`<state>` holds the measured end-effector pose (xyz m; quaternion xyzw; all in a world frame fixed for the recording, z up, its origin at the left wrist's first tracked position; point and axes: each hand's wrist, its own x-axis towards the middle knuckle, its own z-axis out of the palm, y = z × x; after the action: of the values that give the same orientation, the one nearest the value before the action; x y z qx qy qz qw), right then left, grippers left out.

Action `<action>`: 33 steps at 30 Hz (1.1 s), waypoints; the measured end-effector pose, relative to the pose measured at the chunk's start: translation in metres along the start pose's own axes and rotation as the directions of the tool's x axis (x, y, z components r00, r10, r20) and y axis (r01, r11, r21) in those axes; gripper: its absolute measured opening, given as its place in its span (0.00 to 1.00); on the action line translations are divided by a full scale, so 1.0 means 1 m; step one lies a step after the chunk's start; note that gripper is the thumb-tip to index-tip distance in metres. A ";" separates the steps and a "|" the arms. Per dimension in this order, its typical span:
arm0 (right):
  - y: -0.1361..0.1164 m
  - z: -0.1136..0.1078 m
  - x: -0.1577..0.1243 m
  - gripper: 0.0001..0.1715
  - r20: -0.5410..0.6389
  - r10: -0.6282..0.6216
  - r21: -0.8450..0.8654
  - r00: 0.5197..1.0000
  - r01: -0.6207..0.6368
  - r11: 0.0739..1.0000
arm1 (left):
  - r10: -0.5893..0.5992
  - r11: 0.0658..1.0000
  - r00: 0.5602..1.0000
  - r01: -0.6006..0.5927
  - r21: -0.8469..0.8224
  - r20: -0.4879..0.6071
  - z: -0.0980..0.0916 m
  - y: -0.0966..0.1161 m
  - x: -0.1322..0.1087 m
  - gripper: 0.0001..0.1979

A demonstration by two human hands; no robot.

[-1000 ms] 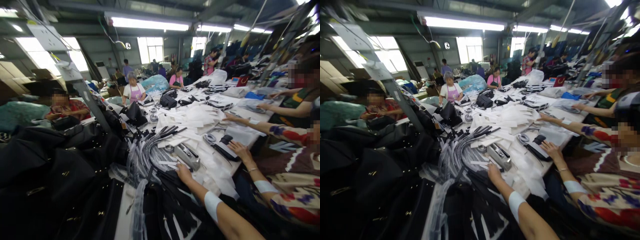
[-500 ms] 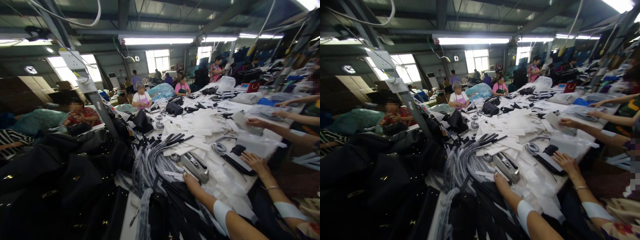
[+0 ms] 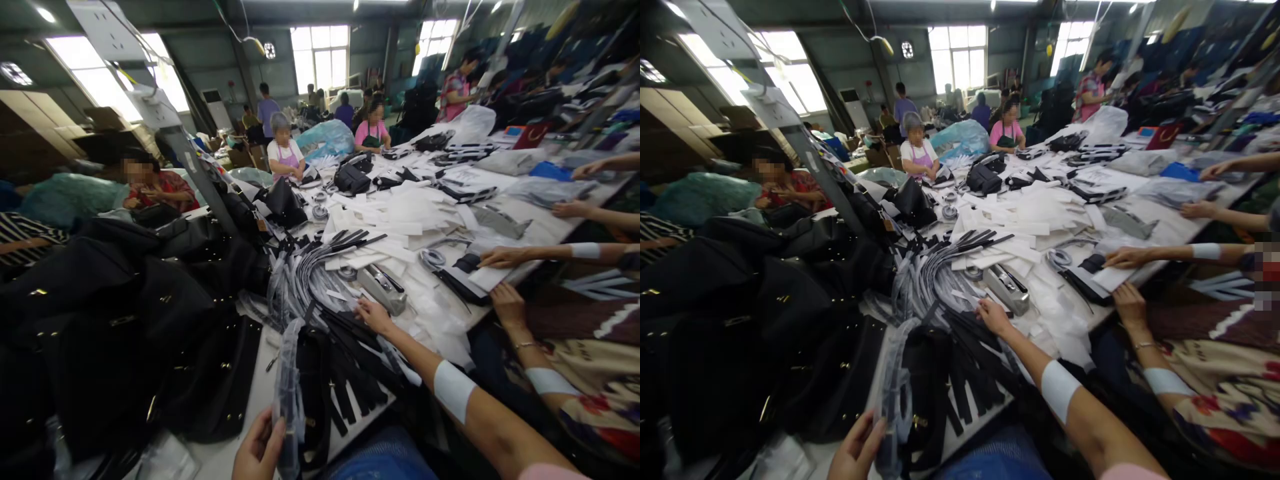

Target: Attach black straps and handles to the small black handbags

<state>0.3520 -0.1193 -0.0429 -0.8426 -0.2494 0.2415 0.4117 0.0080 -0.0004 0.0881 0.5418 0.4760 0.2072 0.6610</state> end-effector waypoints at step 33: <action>-0.024 -0.038 0.010 0.11 -0.361 0.096 -0.292 0.928 -0.210 0.933 | -0.046 0.998 0.989 0.053 -0.045 0.138 -0.016 -0.007 0.009 0.25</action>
<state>0.3772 -0.1223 -0.0048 -0.9448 -0.1435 0.0795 0.2836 -0.0029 0.0125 0.0792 0.5265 0.4376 0.1645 0.7101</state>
